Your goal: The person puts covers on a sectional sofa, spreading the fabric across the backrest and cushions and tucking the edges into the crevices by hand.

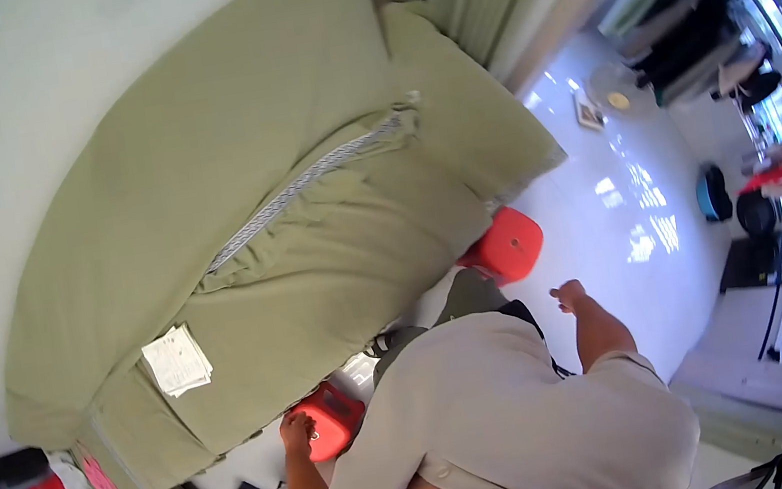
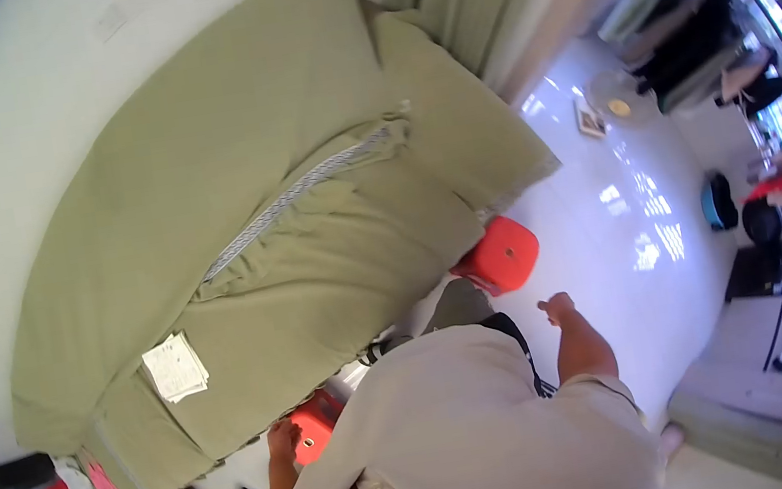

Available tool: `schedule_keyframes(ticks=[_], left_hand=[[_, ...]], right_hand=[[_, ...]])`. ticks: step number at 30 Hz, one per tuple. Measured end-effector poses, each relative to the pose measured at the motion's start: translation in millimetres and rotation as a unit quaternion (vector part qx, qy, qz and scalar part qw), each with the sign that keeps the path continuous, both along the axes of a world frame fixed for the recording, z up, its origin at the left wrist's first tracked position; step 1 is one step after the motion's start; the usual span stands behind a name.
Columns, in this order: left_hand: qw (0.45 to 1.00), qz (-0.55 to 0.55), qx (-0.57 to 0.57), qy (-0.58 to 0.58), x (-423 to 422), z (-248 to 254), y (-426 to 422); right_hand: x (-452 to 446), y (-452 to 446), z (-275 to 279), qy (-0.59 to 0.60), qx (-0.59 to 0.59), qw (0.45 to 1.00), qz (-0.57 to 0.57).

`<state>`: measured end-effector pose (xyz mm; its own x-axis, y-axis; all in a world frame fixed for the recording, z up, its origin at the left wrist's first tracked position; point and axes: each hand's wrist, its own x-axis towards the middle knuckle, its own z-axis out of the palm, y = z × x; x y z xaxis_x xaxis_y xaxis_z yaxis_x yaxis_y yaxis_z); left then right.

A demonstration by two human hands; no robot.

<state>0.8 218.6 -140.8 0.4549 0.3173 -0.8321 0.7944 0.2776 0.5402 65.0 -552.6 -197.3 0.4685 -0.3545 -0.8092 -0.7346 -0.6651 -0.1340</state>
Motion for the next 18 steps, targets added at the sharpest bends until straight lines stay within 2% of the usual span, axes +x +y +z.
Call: schedule_keyframes(ticks=[1, 3, 6, 7, 8, 9, 10, 12, 14, 15, 16, 17, 18], left_hand=[[1.000, -0.004, 0.004, 0.010, 10.4, 7.1, -11.1], [1.000, -0.003, 0.014, 0.021, 29.8, 21.2, -45.0], [0.998, -0.061, -0.026, 0.015, 33.4, 18.2, -115.1], [0.996, -0.078, -0.048, 0.008, 34.1, 16.8, -142.8], [0.981, -0.159, -0.044, -0.104, 15.7, -23.5, -156.1], [0.970, -0.200, -0.068, -0.121, 4.4, -34.0, -173.7], [0.957, -0.239, -0.092, -0.138, -7.0, -44.7, -191.2], [0.957, -0.269, -0.102, -0.045, 8.5, -27.2, -238.6], [0.940, -0.341, -0.006, 0.009, 15.2, -15.0, -259.5], [0.954, -0.299, -0.029, 0.010, 20.3, -7.9, -266.3], [0.965, -0.258, -0.053, 0.010, 27.1, 10.3, -273.4], [0.973, -0.217, -0.076, 0.011, 32.7, 21.9, -275.4], [0.964, -0.255, -0.063, 0.044, 39.5, 23.7, -266.1]], right_hand=[[4.1, 21.7, 30.1, -0.002, 0.013, 0.993, -0.118], [0.9, 24.0, 54.7, -0.018, 0.060, 0.980, -0.191], [-26.0, -38.2, 17.9, -0.014, 0.084, 0.976, -0.199], [-25.5, -69.7, 8.2, -0.043, 0.030, 0.998, 0.035], [-35.3, -102.0, -5.4, -0.066, -0.022, 0.961, 0.268], [-49.9, -123.4, -16.6, -0.088, -0.068, 0.869, 0.482], [-57.9, -137.7, -16.5, -0.080, -0.095, 0.892, 0.435], [-56.1, -157.2, 1.0, -0.064, -0.152, 0.910, 0.380], [-58.4, -169.5, -2.4, -0.097, -0.120, 0.915, 0.372], [-66.2, -178.4, -2.9, -0.112, -0.103, 0.918, 0.367], [-90.4, -201.0, -64.0, -0.185, -0.012, 0.956, 0.228], [-115.3, -225.1, -126.8, -0.262, 0.086, 0.957, 0.091], [-116.9, -219.3, -133.3, -0.274, 0.091, 0.954, 0.077]])
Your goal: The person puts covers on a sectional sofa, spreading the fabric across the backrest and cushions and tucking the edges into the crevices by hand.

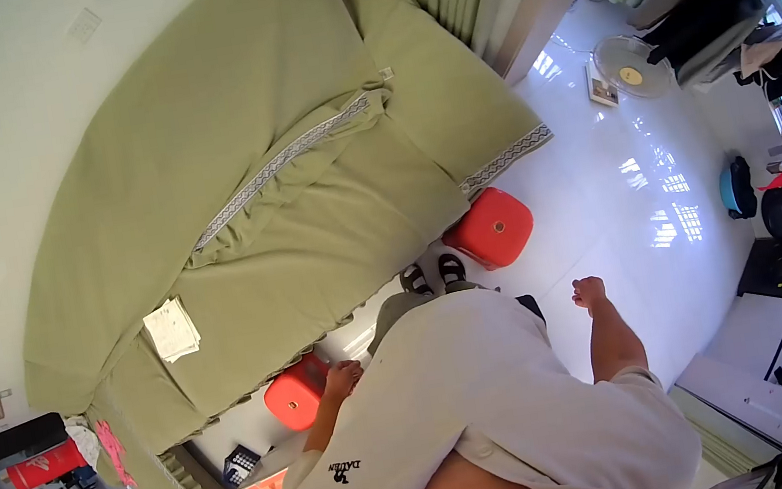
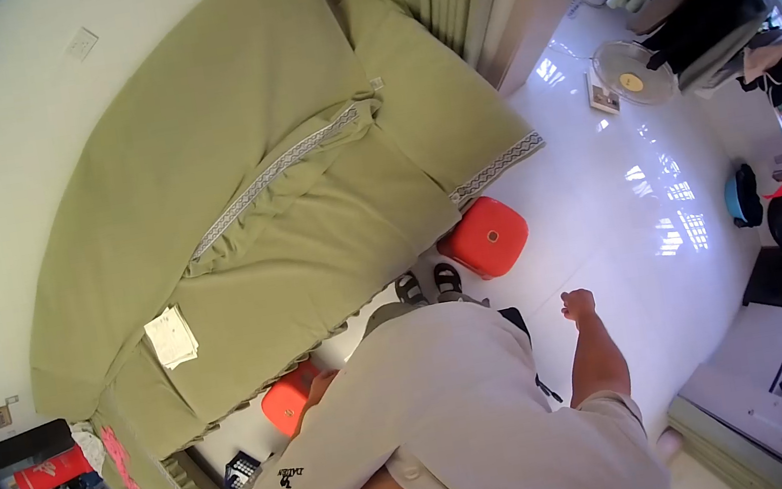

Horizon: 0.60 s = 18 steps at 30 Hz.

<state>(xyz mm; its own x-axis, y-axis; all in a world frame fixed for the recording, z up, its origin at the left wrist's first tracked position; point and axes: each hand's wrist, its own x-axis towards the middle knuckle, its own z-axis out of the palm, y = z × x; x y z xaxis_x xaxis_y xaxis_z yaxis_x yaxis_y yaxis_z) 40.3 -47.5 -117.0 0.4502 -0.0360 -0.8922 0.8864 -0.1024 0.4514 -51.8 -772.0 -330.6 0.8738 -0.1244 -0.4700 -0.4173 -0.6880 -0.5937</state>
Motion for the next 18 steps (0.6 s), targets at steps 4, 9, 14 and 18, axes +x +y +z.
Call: schedule_keyframes(ticks=[4, 9, 14, 18], left_hand=[[0.998, 0.037, 0.040, 0.009, 9.1, -16.2, 37.3], [0.991, 0.099, 0.018, 0.084, 33.2, -55.3, 80.9], [0.998, 0.039, -0.009, 0.044, 84.3, -54.5, 71.7], [0.998, 0.063, -0.023, 0.004, 104.1, -62.1, 40.8]], right_hand=[[75.3, 139.1, 172.8, 0.163, 0.163, 0.859, -0.458], [64.8, 161.9, 176.2, 0.185, 0.149, 0.882, -0.406], [32.7, 160.1, 198.5, 0.179, 0.119, 0.857, -0.469], [14.5, 144.8, 218.8, 0.219, 0.077, 0.855, -0.465]])
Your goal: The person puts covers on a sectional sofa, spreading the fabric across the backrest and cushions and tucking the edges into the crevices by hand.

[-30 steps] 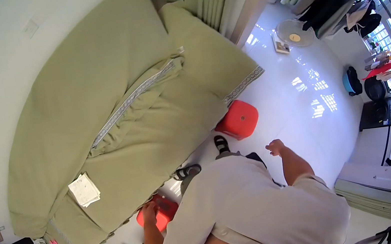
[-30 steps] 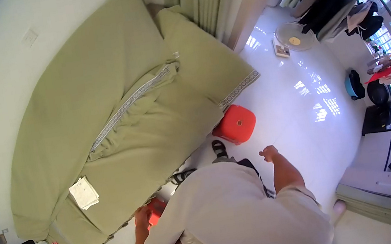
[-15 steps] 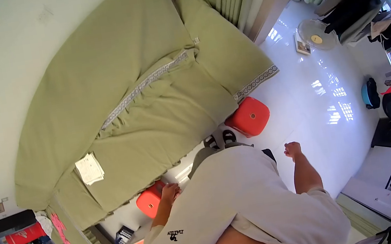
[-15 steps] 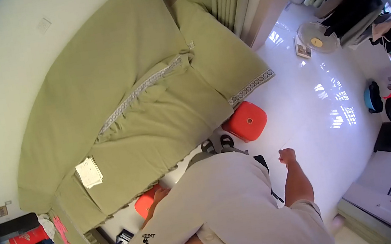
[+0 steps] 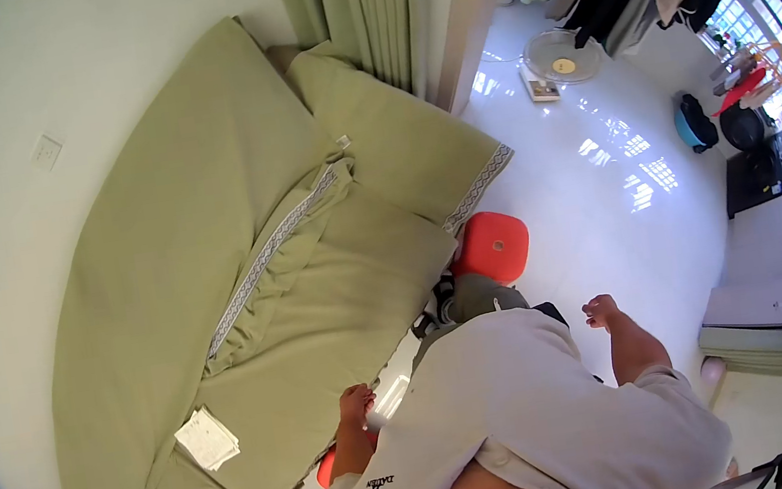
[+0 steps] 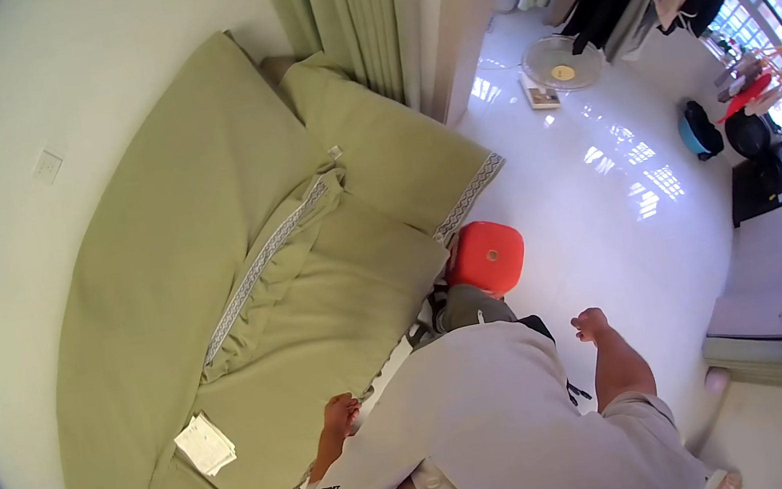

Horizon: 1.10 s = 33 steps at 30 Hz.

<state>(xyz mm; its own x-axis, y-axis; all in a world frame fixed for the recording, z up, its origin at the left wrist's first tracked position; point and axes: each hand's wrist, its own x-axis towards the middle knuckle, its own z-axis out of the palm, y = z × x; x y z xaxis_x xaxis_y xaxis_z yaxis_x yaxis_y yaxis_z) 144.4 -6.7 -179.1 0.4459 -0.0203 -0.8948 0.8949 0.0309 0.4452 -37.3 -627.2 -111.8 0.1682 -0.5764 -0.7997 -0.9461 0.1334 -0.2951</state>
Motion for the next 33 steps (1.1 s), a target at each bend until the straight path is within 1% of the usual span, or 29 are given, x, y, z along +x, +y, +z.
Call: schedule_keyframes(ticks=[3, 4, 6, 8, 9, 11, 12, 13, 15, 18, 19, 20, 21, 22, 23, 24, 25, 26, 27, 28, 29, 30, 31, 32, 33], left_hand=[[0.997, -0.010, -0.066, 0.032, -2.7, -22.1, -13.3], [0.997, -0.014, -0.071, 0.039, -5.4, -26.5, -17.7], [0.990, -0.128, -0.030, -0.047, -15.8, -31.7, -19.3], [0.987, -0.152, -0.014, -0.057, -31.1, -43.7, -17.8], [0.992, -0.120, -0.019, -0.025, -37.3, -54.2, -16.0], [0.997, -0.055, -0.027, 0.038, -61.2, -116.6, 6.2], [0.992, 0.006, -0.114, -0.053, -87.7, -186.8, 29.9], [0.995, -0.001, -0.089, -0.038, -82.1, -187.5, 29.7], [0.999, -0.016, -0.038, -0.007, -72.5, -177.9, 25.7], [0.998, -0.033, 0.028, 0.043, -59.0, -149.4, -8.5], [0.996, -0.036, 0.048, 0.061, -55.1, -134.7, -26.9], [0.997, -0.034, 0.043, 0.063, -41.2, -118.0, -41.9], [0.998, -0.027, 0.019, 0.060, -16.0, -81.1, -69.8], [0.999, -0.014, 0.008, 0.052, 3.8, -53.5, -101.1], [0.999, -0.002, -0.001, 0.042, 17.6, -32.4, -131.2], [0.999, 0.029, 0.012, 0.020, 27.3, -25.7, -159.8], [0.998, 0.059, 0.025, -0.003, 37.0, -18.7, -188.5], [0.998, 0.057, 0.028, -0.008, 47.8, -8.3, -218.0], [0.997, 0.073, 0.025, -0.006, 56.2, 5.6, -249.9], [0.997, 0.071, 0.019, -0.003, 61.9, 14.6, -280.1], [0.998, 0.069, 0.011, -0.003, 68.5, 21.4, -307.0], [0.999, 0.052, 0.013, -0.005, 74.1, 30.9, -332.7], [0.999, 0.037, 0.013, -0.006, 74.9, 38.1, -351.8], [0.999, 0.010, 0.024, -0.021, 72.8, 29.4, -361.5], [0.998, 0.006, 0.052, -0.034, 71.2, 36.7, -374.3]], right_hand=[[2.3, -9.1, 11.9, -0.011, -0.029, 0.999, -0.008], [6.0, -11.7, 14.2, -0.021, -0.039, 0.999, -0.009], [16.7, -15.0, 20.6, -0.035, -0.050, 0.998, -0.007], [35.3, -17.6, 28.1, -0.037, -0.038, 0.999, 0.001], [41.6, -19.5, 30.1, -0.038, -0.032, 0.999, 0.006], [51.6, -23.7, 29.6, -0.061, -0.028, 0.998, 0.003], [56.8, -29.6, 23.9, -0.070, -0.026, 0.997, 0.004], [61.4, -35.3, 18.3, -0.079, -0.023, 0.997, 0.005], [66.6, -46.9, 10.4, -0.080, -0.017, 0.997, 0.016], [62.8, -80.3, -9.2, -0.074, 0.004, 0.997, 0.020], [56.9, -96.5, -20.7, -0.069, 0.013, 0.997, 0.023], [50.2, -116.0, -35.4, -0.057, 0.025, 0.997, 0.039], [40.7, -140.3, -57.0, -0.044, 0.038, 0.997, 0.058], [16.5, -173.4, -101.6, -0.051, 0.028, 0.974, 0.219], [24.4, -197.3, -109.0, -0.021, 0.029, 0.972, 0.233], [33.0, -220.7, -114.9, 0.009, 0.031, 0.968, 0.248], [54.2, -224.4, -97.4, 0.074, 0.044, 0.990, 0.113], [69.9, -242.4, -93.6, 0.088, 0.053, 0.983, 0.149], [85.1, -274.8, -110.0, 0.055, -0.021, 0.912, 0.406], [103.8, -306.2, -123.6, 0.013, -0.092, 0.773, 0.628], [122.0, -328.2, -137.2, -0.034, -0.162, 0.576, 0.800], [156.8, -344.9, -131.3, -0.007, -0.130, 0.603, 0.787], [201.3, -347.0, -96.3, -0.005, -0.156, 0.559, 0.814], [240.6, -344.3, -64.9, 0.017, -0.047, 0.791, 0.610], [279.8, -341.7, -33.7, -0.018, -0.002, 0.947, 0.320]])
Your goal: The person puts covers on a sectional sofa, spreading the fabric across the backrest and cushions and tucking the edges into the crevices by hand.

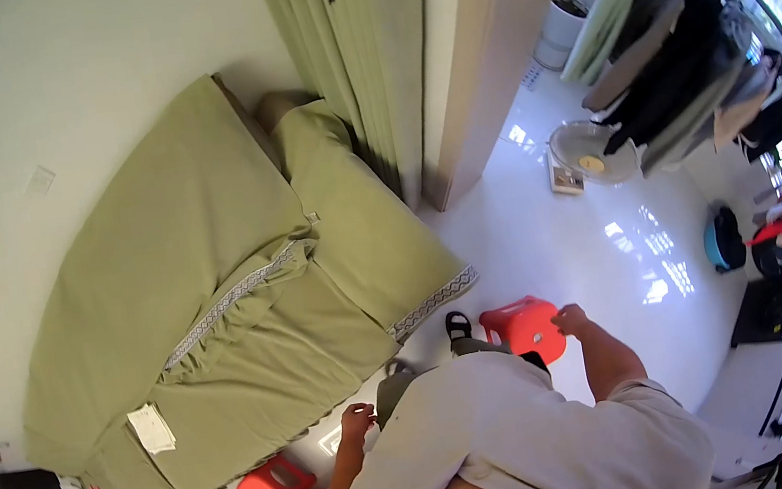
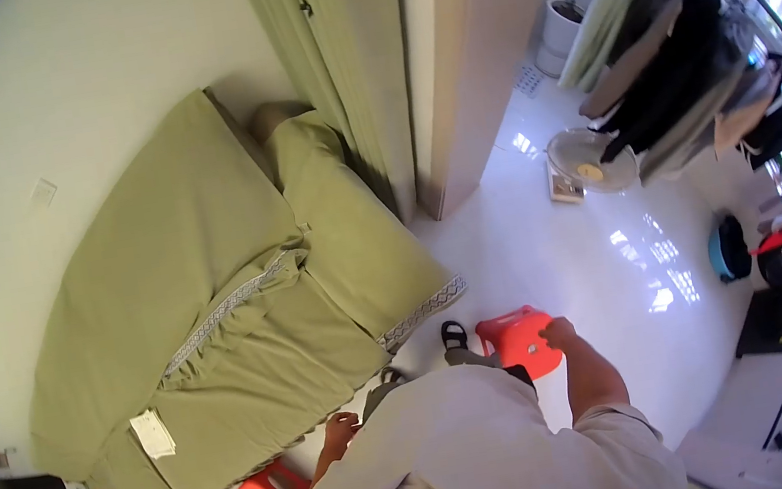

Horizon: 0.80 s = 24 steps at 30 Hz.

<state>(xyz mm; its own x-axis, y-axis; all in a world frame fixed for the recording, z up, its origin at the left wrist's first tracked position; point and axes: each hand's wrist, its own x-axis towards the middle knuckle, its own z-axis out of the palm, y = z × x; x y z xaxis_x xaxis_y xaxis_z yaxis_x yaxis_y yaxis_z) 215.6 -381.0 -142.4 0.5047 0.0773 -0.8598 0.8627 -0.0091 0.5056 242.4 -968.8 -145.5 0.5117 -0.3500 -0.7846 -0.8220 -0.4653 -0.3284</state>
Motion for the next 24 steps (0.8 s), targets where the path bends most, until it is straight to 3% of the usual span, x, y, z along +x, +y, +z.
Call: schedule_keyframes(ticks=[3, 4, 6, 7, 8, 9, 10, 13, 19, 22, 24], left_hand=[[0.998, -0.006, 0.063, -0.009, -2.4, 34.0, -22.7], [0.998, 0.047, -0.046, -0.005, -32.5, -42.6, 6.5], [0.964, -0.201, 0.132, -0.109, -91.7, -171.4, 50.8], [0.966, -0.194, 0.141, -0.097, -101.6, -177.6, 51.1], [0.982, -0.138, 0.117, -0.055, -101.0, -161.5, 44.4], [0.996, -0.052, 0.075, -0.012, -102.9, -150.0, 39.3], [0.998, 0.039, 0.035, 0.025, -105.3, -139.3, 34.5], [0.970, 0.230, -0.024, 0.079, -77.1, -75.5, -7.0], [0.910, 0.407, -0.065, 0.056, -24.4, -43.3, -114.8], [0.897, 0.437, -0.021, 0.067, 14.1, -32.9, -196.3], [0.867, 0.495, -0.053, 0.035, 47.2, -8.2, -250.7]], right_hand=[[79.3, -36.0, -36.4, -0.148, -0.055, 0.983, 0.091], [104.5, -45.7, -55.0, -0.203, -0.082, 0.965, 0.144], [156.7, -24.9, -33.1, -0.254, -0.118, 0.939, 0.200], [177.1, -6.6, -13.5, -0.278, -0.104, 0.923, 0.246], [197.0, 17.9, 13.6, -0.299, -0.092, 0.903, 0.294], [216.4, 47.7, 47.9, -0.225, -0.036, 0.947, 0.227], [231.0, 61.4, 46.8, -0.235, 0.023, 0.943, 0.233], [279.5, 98.2, 52.9, -0.255, 0.017, 0.884, 0.392], [403.8, 150.1, 31.1, -0.265, 0.042, 0.809, 0.523], [473.8, 173.4, 20.3, -0.270, 0.080, 0.798, 0.533], [516.2, 189.4, 32.2, -0.250, 0.077, 0.801, 0.538]])
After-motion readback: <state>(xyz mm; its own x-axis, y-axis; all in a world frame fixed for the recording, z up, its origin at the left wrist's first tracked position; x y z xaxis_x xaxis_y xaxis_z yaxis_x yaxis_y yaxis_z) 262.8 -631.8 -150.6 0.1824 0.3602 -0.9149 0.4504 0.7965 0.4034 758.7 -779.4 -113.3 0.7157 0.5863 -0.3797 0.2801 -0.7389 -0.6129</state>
